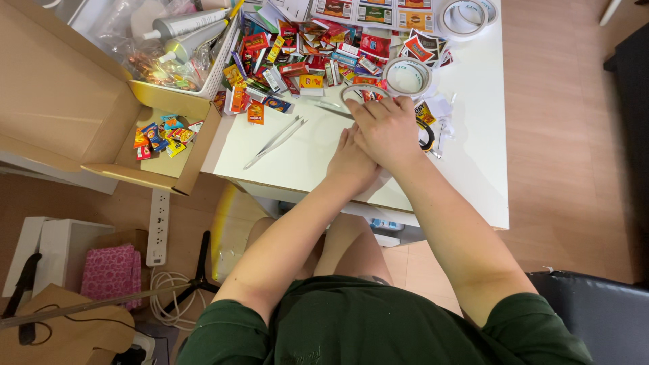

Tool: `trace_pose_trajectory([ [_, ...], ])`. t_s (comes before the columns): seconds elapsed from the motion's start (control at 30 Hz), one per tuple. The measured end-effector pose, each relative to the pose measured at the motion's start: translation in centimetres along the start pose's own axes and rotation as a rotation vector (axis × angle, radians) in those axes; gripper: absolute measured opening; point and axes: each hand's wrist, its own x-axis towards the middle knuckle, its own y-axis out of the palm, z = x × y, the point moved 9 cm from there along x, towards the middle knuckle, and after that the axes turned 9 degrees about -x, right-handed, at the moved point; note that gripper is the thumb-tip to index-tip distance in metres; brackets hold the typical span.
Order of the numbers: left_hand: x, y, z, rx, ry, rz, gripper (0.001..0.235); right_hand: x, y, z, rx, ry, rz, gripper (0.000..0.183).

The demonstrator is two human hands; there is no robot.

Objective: The person sits at a table and assembles small candy packages by applying tape to white paper, folding the paper around candy wrappers, and cutting the tape with scissors. The person handles multiple candy wrappers and tape rolls, repeatedly folding and cutting to create small sealed packages.

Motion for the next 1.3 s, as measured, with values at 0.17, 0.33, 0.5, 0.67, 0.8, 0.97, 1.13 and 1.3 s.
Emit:
trace_pose_trajectory([
  [0.17, -1.2, -3.2, 1.6, -0.258, 0.149, -0.348, 0.056, 1.0, -1.1, -2.3, 0.126, 0.1, 0.091, 0.048],
  [0.33, -2.0, -4.9, 4.3, -0.612, 0.109, -0.395, 0.074, 1.3, -1.3, -5.1, 0.434, 0.232, 0.228, 0.062],
  [0.5, -3.0, -7.4, 5.0, -0.517, 0.101, -0.479, 0.05, 0.5, -1.2, -8.5, 0.679, 0.59, 0.412, 0.061],
  [0.67, -2.1, -6.9, 6.0, -0.239, 0.054, -0.46, 0.038, -0.6, -0.3, -9.0, 0.717, 0.638, 0.451, 0.061],
  [0.8, -2.0, -4.3, 2.6, 0.056, 0.103, -0.411, 0.037, -0.8, 0.0, -8.1, 0.756, 0.679, 0.526, 0.062],
  [0.97, -0.3, -2.0, -0.4, -0.013, 0.107, -0.378, 0.039, -1.8, 0.3, -7.6, 0.846, 0.675, 0.359, 0.06],
  [1.13, 1.2, -4.0, 2.6, -0.335, 0.207, -0.647, 0.025, -2.9, -0.7, -10.5, 0.893, 0.771, 0.333, 0.057],
  [1.3, 3.0, -4.7, 1.1, -0.108, 0.119, -0.526, 0.04, -2.7, -1.5, -11.4, 0.9, 0.752, 0.309, 0.058],
])
